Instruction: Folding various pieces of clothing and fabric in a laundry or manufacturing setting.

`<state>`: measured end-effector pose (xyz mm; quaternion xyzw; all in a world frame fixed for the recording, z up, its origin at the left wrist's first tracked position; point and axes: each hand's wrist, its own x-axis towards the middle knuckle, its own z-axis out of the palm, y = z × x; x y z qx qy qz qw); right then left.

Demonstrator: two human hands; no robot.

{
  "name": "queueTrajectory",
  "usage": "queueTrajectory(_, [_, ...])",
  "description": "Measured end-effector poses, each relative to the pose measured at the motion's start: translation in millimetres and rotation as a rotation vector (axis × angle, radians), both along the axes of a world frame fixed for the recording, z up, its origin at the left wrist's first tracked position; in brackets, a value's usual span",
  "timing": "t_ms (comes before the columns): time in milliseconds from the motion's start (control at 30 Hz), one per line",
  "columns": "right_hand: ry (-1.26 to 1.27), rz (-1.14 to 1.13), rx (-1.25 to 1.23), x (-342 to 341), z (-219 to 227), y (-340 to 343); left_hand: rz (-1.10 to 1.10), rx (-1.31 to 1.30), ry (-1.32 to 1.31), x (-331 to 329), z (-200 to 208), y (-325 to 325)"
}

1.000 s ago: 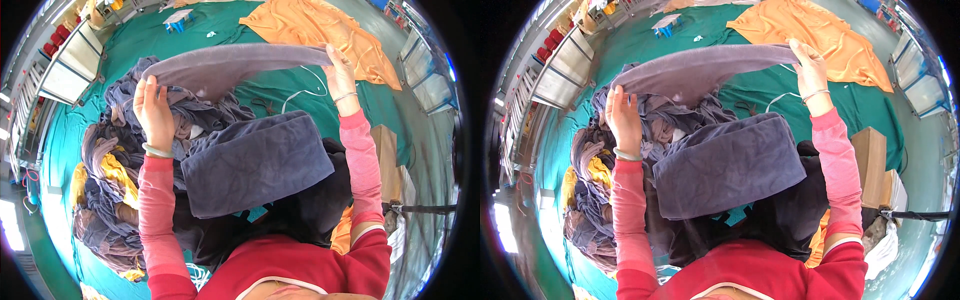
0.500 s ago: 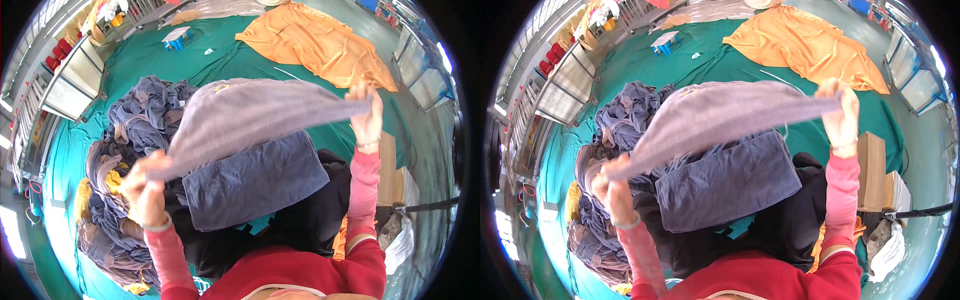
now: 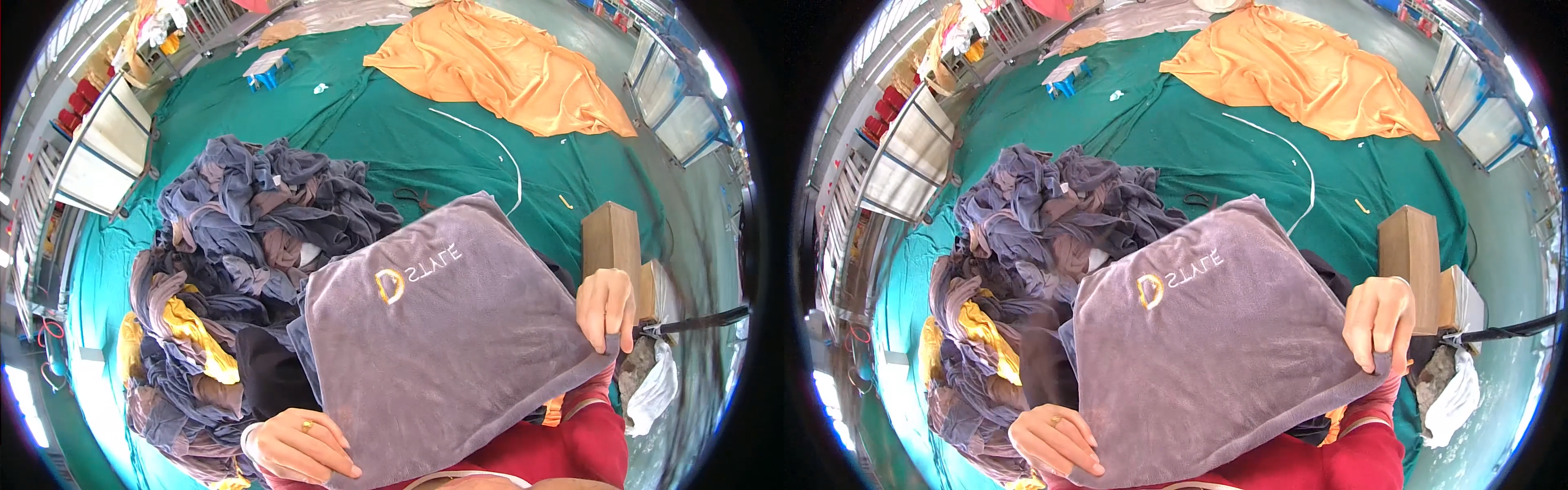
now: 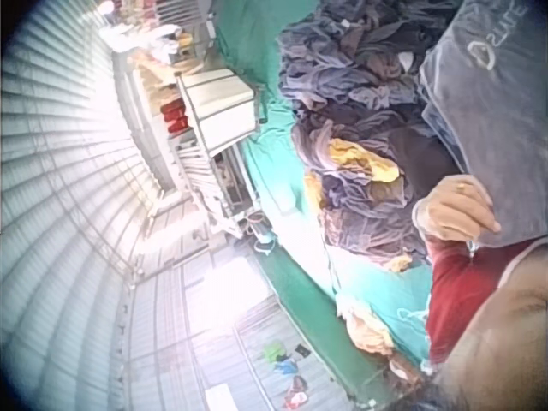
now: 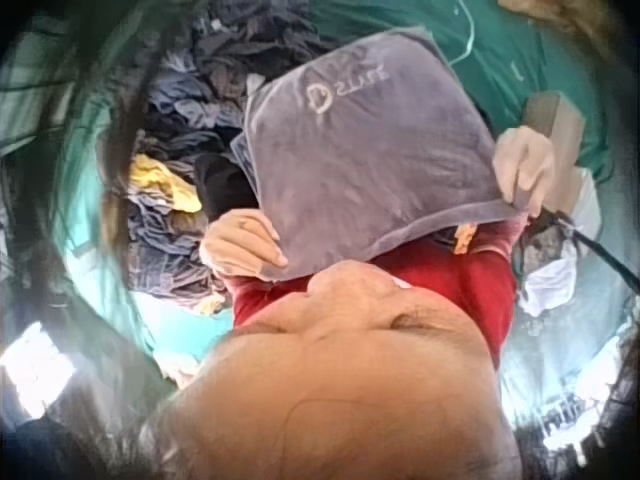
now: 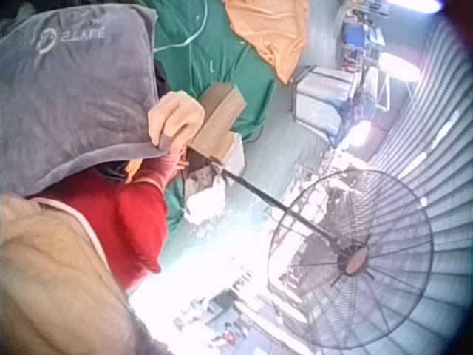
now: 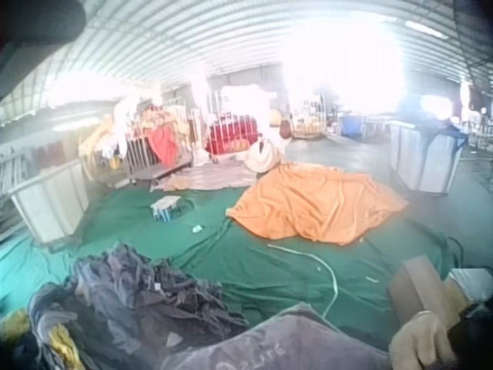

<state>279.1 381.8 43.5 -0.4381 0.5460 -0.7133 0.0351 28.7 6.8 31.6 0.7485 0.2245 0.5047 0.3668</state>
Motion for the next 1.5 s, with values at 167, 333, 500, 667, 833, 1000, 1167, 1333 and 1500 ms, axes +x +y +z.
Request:
queueTrajectory(167, [-0.240,-0.481,-0.286,-24,-23,7,0.802,-0.320,-0.189,-15,-12,28])
queueTrajectory(333, [-0.896,-1.169,-0.486,-69,-66,46,1.184,-0.637,-0.599,-43,-37,85])
queueTrajectory(500, [-1.029,-1.116,0.043,-52,-74,27,1.110,-0.566,-0.128,-24,-34,90])
queueTrajectory(667, [-1.044,-1.109,-0.311,-53,-57,17,1.147,-0.459,0.176,-18,-27,87])
queueTrajectory(833, [-0.780,-1.299,-0.133,-63,-10,10,1.310,-0.329,0.018,-37,17,82])
queueTrajectory(1000, [-0.425,-1.352,0.682,-43,5,-30,1.330,-0.475,0.359,-20,41,30])
queueTrajectory(1167, [-0.557,-1.234,1.108,-16,-14,-56,1.181,-1.080,0.451,7,31,3])
queueTrajectory(1333, [0.088,-1.370,1.331,-57,7,-71,1.228,-0.416,0.955,25,28,39])
queueTrajectory(1500, [0.016,-1.032,1.572,-82,-50,-72,0.721,-0.424,1.105,-19,-16,70])
